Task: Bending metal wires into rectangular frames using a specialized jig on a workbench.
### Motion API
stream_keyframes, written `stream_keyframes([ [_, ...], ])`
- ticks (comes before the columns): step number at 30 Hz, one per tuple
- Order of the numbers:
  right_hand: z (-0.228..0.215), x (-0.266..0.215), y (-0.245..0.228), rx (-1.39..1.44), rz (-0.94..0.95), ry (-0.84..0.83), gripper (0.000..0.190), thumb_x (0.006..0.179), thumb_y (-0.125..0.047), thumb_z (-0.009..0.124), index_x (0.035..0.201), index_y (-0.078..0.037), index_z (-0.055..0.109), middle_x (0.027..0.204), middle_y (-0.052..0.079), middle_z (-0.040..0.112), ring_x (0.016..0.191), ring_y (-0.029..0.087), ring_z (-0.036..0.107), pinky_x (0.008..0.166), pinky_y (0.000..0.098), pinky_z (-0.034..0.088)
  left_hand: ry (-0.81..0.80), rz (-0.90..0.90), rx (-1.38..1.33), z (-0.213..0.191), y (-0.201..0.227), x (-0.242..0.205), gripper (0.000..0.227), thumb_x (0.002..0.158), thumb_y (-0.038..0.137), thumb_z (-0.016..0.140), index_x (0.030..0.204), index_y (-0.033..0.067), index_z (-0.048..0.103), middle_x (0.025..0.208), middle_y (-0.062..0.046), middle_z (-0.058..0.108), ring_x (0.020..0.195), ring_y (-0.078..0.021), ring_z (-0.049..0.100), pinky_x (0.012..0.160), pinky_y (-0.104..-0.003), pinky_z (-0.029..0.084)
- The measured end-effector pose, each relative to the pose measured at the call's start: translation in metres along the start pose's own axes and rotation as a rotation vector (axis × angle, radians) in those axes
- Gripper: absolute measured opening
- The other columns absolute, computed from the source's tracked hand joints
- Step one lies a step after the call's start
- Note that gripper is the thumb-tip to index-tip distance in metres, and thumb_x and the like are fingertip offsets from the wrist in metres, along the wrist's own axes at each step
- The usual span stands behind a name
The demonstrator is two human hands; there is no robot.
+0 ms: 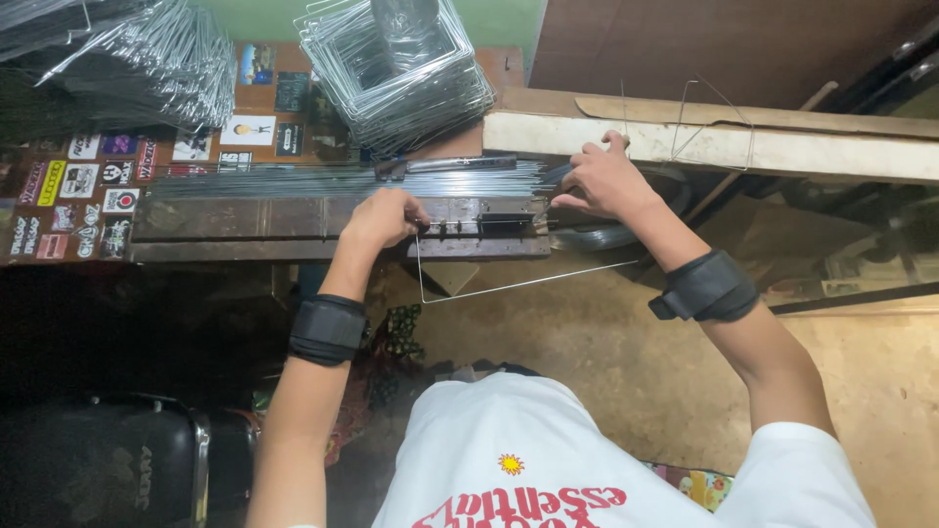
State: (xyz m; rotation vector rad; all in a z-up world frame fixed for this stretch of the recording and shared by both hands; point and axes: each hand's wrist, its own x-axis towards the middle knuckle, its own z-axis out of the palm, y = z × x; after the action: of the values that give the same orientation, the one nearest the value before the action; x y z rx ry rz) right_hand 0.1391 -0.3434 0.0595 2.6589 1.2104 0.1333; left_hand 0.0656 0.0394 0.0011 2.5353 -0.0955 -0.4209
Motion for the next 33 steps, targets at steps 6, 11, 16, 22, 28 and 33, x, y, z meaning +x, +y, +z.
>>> stream_keyframes([
  [6, 0.004, 0.019, 0.006, 0.037, -0.095, -0.055, 0.049, 0.083, -0.067, 0.069, 0.083, -0.019, 0.082, 0.082, -0.002, 0.069, 0.1, 0.02, 0.061, 0.107, 0.0542, 0.033, 0.028, -0.041, 0.021, -0.009, 0.012, -0.005, 0.024, 0.077, 0.013, 0.085, 0.098, 0.0241, 0.083, 0.101, -0.004, 0.079, 0.098, -0.0251, 0.073, 0.087, -0.04, 0.056],
  [11, -0.002, 0.031, 0.009, 0.027, -0.112, -0.107, 0.048, 0.078, -0.067, 0.072, 0.082, -0.02, 0.081, 0.081, -0.001, 0.07, 0.104, 0.021, 0.061, 0.11, 0.0578, 0.03, 0.006, -0.082, 0.004, -0.007, 0.013, -0.002, 0.023, 0.076, 0.013, 0.084, 0.096, 0.0237, 0.083, 0.1, -0.002, 0.079, 0.098, -0.0234, 0.074, 0.088, -0.039, 0.057],
  [16, 0.007, 0.047, 0.019, 0.069, -0.101, -0.145, 0.053, 0.072, -0.071, 0.076, 0.085, -0.02, 0.081, 0.08, 0.005, 0.071, 0.101, 0.024, 0.065, 0.112, 0.0577, 0.03, -0.002, -0.108, 0.029, -0.006, 0.016, 0.0, 0.023, 0.075, 0.012, 0.084, 0.094, 0.0239, 0.083, 0.099, -0.002, 0.079, 0.098, -0.0238, 0.073, 0.087, -0.04, 0.057],
  [22, -0.01, 0.063, 0.014, 0.053, -0.135, -0.192, 0.051, 0.067, -0.069, 0.081, 0.082, -0.02, 0.079, 0.078, 0.004, 0.073, 0.088, 0.029, 0.07, 0.111, 0.0604, 0.028, 0.074, -0.134, 0.034, 0.0, 0.017, 0.0, 0.021, 0.073, 0.008, 0.082, 0.089, 0.022, 0.082, 0.099, -0.003, 0.079, 0.098, -0.0259, 0.073, 0.089, -0.041, 0.057],
  [28, -0.008, 0.074, 0.019, 0.122, -0.182, -0.192, 0.051, 0.064, -0.066, 0.084, 0.082, -0.018, 0.077, 0.076, 0.002, 0.073, 0.076, 0.029, 0.071, 0.109, 0.0624, 0.027, 0.105, -0.139, 0.05, 0.002, 0.018, -0.002, 0.023, 0.072, 0.008, 0.083, 0.089, 0.0239, 0.082, 0.099, -0.002, 0.078, 0.099, -0.0269, 0.073, 0.089, -0.043, 0.057],
  [33, -0.01, 0.077, 0.019, 0.089, -0.18, -0.208, 0.054, 0.063, -0.066, 0.084, 0.082, -0.016, 0.077, 0.072, 0.007, 0.073, 0.076, 0.029, 0.071, 0.109, 0.0595, 0.028, 0.093, -0.175, 0.079, 0.0, 0.025, -0.002, 0.022, 0.073, 0.008, 0.084, 0.089, 0.0239, 0.082, 0.101, -0.001, 0.078, 0.099, -0.0266, 0.072, 0.088, -0.043, 0.057],
])
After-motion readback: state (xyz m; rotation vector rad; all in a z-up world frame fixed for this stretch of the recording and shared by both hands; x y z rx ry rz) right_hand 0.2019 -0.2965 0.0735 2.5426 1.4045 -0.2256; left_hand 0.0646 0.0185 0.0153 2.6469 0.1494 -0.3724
